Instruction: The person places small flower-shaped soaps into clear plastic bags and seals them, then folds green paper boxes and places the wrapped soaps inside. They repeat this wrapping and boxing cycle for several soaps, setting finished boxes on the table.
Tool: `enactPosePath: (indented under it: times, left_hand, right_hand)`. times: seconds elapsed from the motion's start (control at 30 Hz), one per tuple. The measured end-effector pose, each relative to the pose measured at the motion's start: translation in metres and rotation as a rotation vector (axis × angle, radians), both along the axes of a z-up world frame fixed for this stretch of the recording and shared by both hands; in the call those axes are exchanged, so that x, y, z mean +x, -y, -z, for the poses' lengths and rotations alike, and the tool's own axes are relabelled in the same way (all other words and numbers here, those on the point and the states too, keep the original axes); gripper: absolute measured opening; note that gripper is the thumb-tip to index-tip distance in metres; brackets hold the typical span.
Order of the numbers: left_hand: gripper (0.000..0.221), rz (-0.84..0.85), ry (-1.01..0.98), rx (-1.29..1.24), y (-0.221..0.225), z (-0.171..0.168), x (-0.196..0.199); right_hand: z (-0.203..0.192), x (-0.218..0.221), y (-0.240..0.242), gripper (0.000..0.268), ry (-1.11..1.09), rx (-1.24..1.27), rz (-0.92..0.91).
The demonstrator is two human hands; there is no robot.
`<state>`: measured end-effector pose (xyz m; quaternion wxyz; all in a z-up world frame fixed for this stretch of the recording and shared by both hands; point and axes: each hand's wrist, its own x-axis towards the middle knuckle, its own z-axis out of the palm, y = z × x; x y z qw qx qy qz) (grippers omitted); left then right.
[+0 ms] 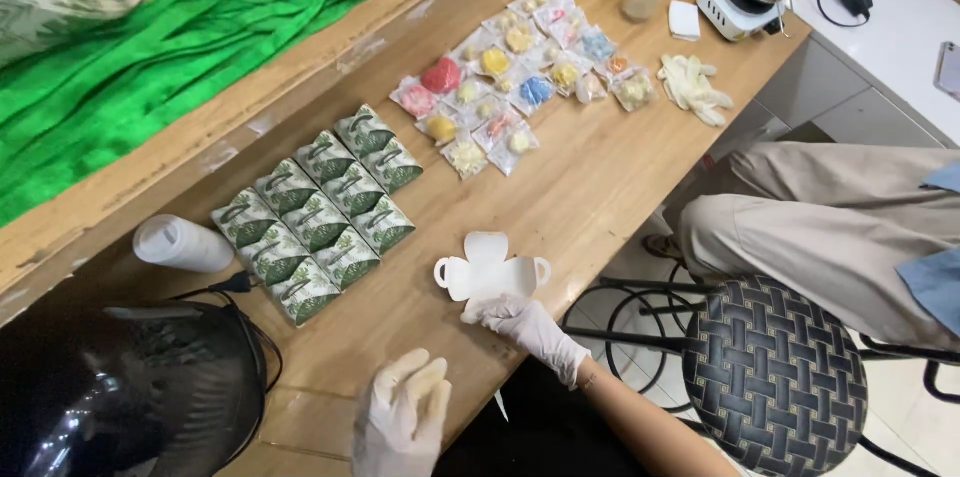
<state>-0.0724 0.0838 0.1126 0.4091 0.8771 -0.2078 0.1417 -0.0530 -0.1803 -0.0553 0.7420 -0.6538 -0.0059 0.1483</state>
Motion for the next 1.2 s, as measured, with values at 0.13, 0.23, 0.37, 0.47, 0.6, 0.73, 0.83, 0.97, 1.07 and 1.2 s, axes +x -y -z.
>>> enactPosePath:
  times: [0.13,0.23,0.37,0.47,0.6,0.73,0.83,0.97,1.07,1.2]
  left_hand:
    - [0.029,0.024,-0.070,0.100,-0.020,-0.012,0.026]
    - [0.034,0.075,-0.098,0.235,-0.030,-0.014,0.034]
    - [0.031,0.046,-0.250,0.196,-0.038,0.012,0.024]
    - [0.028,0.056,-0.315,0.249,-0.036,0.052,0.010]
    - [0.031,0.108,-0.335,0.312,-0.026,0.116,-0.007]
    - [0.031,0.007,-0.409,0.410,0.021,0.082,0.008]
    - [0.029,-0.012,-0.442,0.307,0.054,0.073,0.019]
    - [0.029,-0.084,-0.494,0.261,0.093,0.077,0.025]
    - [0.028,-0.090,-0.484,0.155,0.105,0.092,0.018]
    - [0.030,-0.141,-0.523,0.188,0.103,0.105,0.008]
  right_hand:
    - [-0.074,-0.004,-0.009,0.029,-0.152,-0.282,0.040]
    - [-0.120,0.002,0.004,0.044,-0.298,-0.362,0.037]
    - [-0.162,0.033,0.049,0.048,-0.026,-0.007,0.400]
    - [-0.163,0.062,0.112,0.038,0.057,0.155,0.748]
    - [-0.129,0.107,0.226,0.033,0.105,0.046,1.067]
    - [-0.086,0.152,0.330,0.031,0.037,-0.096,1.133]
    - [-0.052,0.185,0.387,0.035,-0.045,-0.237,1.115]
    - [0.012,0.237,0.452,0.038,-0.127,-0.387,0.966]
    - [0.030,0.259,0.461,0.042,-0.133,-0.449,0.850]
    - [-0.007,0.268,0.432,0.046,-0.234,-0.407,0.613]
